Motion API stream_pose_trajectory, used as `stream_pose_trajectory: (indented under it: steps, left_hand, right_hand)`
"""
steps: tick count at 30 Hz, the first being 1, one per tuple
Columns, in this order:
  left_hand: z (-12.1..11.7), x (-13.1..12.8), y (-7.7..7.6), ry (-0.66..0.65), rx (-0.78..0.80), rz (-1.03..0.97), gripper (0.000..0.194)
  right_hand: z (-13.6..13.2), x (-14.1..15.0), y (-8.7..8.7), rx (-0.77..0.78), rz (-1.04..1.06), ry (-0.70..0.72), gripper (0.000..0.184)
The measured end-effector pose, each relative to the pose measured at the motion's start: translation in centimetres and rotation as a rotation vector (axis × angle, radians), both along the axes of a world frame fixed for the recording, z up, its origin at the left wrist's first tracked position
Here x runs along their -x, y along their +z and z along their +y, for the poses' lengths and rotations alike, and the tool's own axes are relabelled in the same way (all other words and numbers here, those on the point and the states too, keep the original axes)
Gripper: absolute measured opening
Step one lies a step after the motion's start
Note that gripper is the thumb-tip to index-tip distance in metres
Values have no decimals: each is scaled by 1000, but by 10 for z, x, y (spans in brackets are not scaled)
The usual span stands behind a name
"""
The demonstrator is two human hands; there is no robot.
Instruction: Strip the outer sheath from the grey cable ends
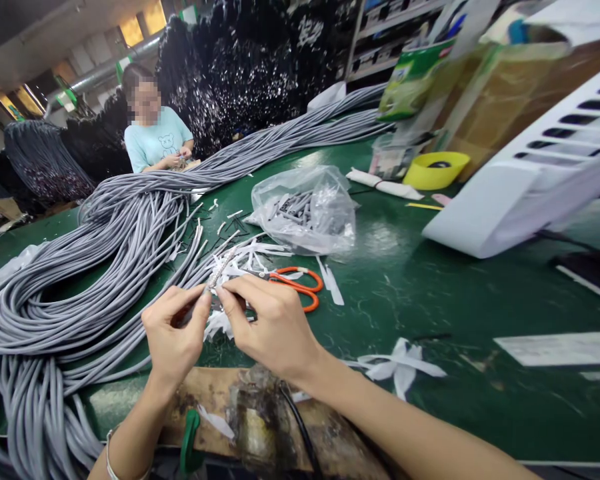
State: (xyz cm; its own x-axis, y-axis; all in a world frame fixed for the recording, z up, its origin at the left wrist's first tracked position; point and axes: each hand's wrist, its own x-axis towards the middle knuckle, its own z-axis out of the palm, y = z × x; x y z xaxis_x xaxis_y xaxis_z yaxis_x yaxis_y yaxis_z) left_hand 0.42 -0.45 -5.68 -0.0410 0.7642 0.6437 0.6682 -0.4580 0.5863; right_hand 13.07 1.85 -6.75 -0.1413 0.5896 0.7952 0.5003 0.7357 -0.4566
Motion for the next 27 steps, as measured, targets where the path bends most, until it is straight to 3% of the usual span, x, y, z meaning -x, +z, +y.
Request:
stream_pose_trajectory:
  steps: [6,8,10,14,16,18,23,25,27]
  left_hand:
    - [1,-3,-4,46,-142,155,17]
    - [1,-4,-5,65,-181,195,18]
    - [1,-6,-5,78,-176,209,18]
    - [0,-4,-1,72,-77,179,18]
    - [0,-3,0,55,-23,183,19]
    - [0,-2,-1,60,-20,195,19]
    - [0,-4,-9,156,-161,282,22]
    - [0,-6,-11,168,-153,313,23]
    - [0,-6,-10,163,-127,318,24]
  right_hand:
    - [5,2,-2,351,167,157,23]
    - [5,4,-3,381,191,169,23]
    - [4,5,-5,276,165,98,21]
    - [1,6,-9,-131,19,-64,14]
    - [1,7,-12,-245,-32,-91,13]
    - [3,8,-12,-215,-27,-83,13]
    - [5,12,-8,170,122,51,20]
    - [3,12,-8,128,130,23,18]
    - [1,12,-9,-31,76,-32,15]
